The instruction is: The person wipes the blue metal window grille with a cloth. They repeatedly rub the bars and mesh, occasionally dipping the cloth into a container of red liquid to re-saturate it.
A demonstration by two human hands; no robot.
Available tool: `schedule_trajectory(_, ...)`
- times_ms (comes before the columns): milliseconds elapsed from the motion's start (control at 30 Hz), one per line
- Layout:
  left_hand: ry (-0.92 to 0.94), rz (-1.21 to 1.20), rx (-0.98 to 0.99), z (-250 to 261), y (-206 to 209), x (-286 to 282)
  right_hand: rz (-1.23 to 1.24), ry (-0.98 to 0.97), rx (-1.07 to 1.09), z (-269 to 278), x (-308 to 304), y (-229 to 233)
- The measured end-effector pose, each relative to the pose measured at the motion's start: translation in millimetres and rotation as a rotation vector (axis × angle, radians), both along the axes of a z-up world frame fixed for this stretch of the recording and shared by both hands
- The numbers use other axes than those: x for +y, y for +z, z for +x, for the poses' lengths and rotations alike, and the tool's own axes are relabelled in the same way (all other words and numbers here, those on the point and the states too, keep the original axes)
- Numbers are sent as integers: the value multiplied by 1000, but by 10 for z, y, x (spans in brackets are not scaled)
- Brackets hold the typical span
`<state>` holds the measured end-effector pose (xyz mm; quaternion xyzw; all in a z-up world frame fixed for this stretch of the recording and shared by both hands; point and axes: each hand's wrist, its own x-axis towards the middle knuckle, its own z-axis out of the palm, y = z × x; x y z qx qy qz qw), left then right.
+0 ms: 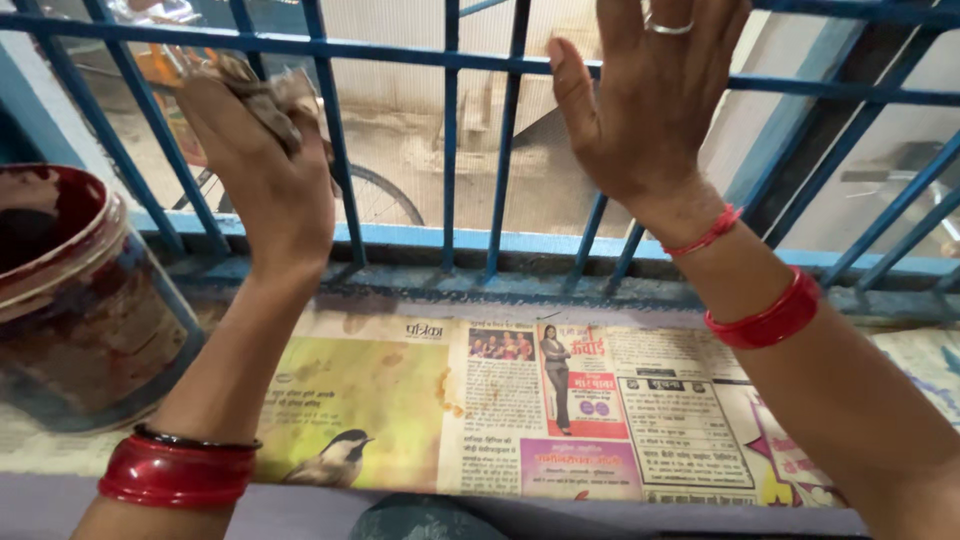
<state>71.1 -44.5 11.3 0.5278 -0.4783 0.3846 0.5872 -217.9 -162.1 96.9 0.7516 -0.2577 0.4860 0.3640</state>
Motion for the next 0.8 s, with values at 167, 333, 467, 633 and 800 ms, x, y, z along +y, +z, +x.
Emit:
schedule_trajectory(167, 6, 206, 20, -182, -301, 291, 35, -11, 7, -20, -3, 9)
schedule_trajectory(333, 8, 277, 44, -241, -336, 401, 39, 67, -10, -6, 64, 33)
schedule_trajectory(467, -24, 182, 15, -219, -151, 307, -110, 62, -20, -26, 84, 42)
schedule_trajectory(633, 61, -30, -77, -94, 182, 54, -96, 72, -36, -15, 30, 3)
schedule_trajectory(800, 59, -14, -28, 29, 187, -57, -180, 64, -34, -7, -63, -13)
